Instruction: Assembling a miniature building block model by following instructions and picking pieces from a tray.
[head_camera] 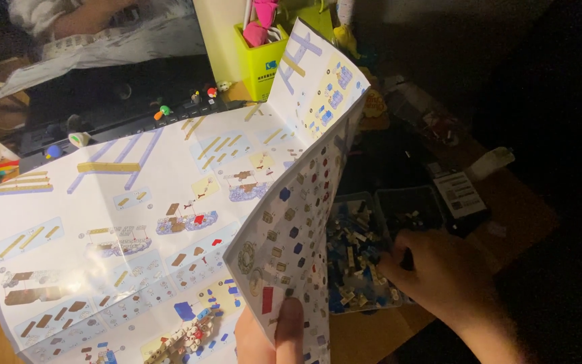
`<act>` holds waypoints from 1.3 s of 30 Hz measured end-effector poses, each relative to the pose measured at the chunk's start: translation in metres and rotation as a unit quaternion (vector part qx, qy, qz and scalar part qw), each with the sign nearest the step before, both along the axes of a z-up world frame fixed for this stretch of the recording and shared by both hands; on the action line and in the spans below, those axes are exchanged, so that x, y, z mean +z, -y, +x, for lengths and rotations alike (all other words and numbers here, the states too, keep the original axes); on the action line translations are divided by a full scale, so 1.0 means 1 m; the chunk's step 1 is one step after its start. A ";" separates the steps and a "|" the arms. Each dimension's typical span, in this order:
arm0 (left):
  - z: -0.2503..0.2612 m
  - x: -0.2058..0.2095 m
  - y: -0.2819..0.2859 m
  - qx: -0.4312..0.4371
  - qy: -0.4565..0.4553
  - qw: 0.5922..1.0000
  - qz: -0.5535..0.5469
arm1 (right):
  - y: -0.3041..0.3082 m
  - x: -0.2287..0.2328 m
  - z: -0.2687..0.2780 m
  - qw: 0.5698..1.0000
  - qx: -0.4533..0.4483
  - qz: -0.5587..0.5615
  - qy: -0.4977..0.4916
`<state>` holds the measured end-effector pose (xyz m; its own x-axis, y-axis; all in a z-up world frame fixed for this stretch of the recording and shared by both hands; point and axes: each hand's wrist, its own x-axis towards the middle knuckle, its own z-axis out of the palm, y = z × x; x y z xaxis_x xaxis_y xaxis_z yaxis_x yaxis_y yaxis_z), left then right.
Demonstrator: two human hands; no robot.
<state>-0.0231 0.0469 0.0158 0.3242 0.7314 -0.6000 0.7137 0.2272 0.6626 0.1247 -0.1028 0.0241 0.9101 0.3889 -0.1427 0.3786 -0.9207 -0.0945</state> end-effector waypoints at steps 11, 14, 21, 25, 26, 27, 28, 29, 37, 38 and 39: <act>0.005 -0.005 -0.007 -0.018 0.031 0.999 0.003 | 0.007 0.002 -0.001 1.000 -0.010 0.013 0.002; 0.001 -0.006 -0.004 -0.023 0.039 0.999 0.004 | 0.012 -0.006 0.002 1.000 -0.013 0.017 0.002; 0.000 -0.009 -0.003 -0.034 0.062 0.997 0.007 | 0.019 -0.013 0.007 0.999 -0.018 0.027 0.006; 0.001 -0.007 -0.006 -0.040 0.075 0.996 0.009 | 0.021 -0.012 0.007 0.999 -0.021 0.032 0.009; -0.001 -0.008 -0.003 -0.042 0.078 0.996 0.009 | 0.023 -0.009 0.006 0.999 -0.022 0.033 0.009; 0.000 -0.008 -0.005 -0.044 0.081 0.996 0.009 | 0.021 -0.008 0.006 0.999 -0.023 0.034 0.010; -0.001 -0.008 -0.005 -0.045 0.085 0.995 0.009 | 0.020 -0.005 0.005 0.999 -0.024 0.035 0.010; -0.001 -0.009 -0.004 -0.046 0.088 0.995 0.010 | 0.021 -0.002 0.003 0.999 -0.024 0.037 0.011; -0.001 0.002 -0.011 -0.060 0.113 0.992 0.012 | 0.020 -0.001 0.010 0.998 -0.032 0.047 0.015; -0.002 0.004 -0.016 -0.062 0.117 0.991 0.013 | 0.014 0.001 0.011 0.998 -0.034 0.048 0.016; -0.001 0.005 -0.011 -0.064 0.120 0.991 0.013 | 0.022 0.005 0.011 0.998 -0.035 0.049 0.017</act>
<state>-0.0240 0.0575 0.0208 0.5466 0.6893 -0.4755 0.5565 0.1253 0.8213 0.1354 -0.1251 0.0294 0.9391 0.3352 -0.0763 0.3184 -0.9317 -0.1746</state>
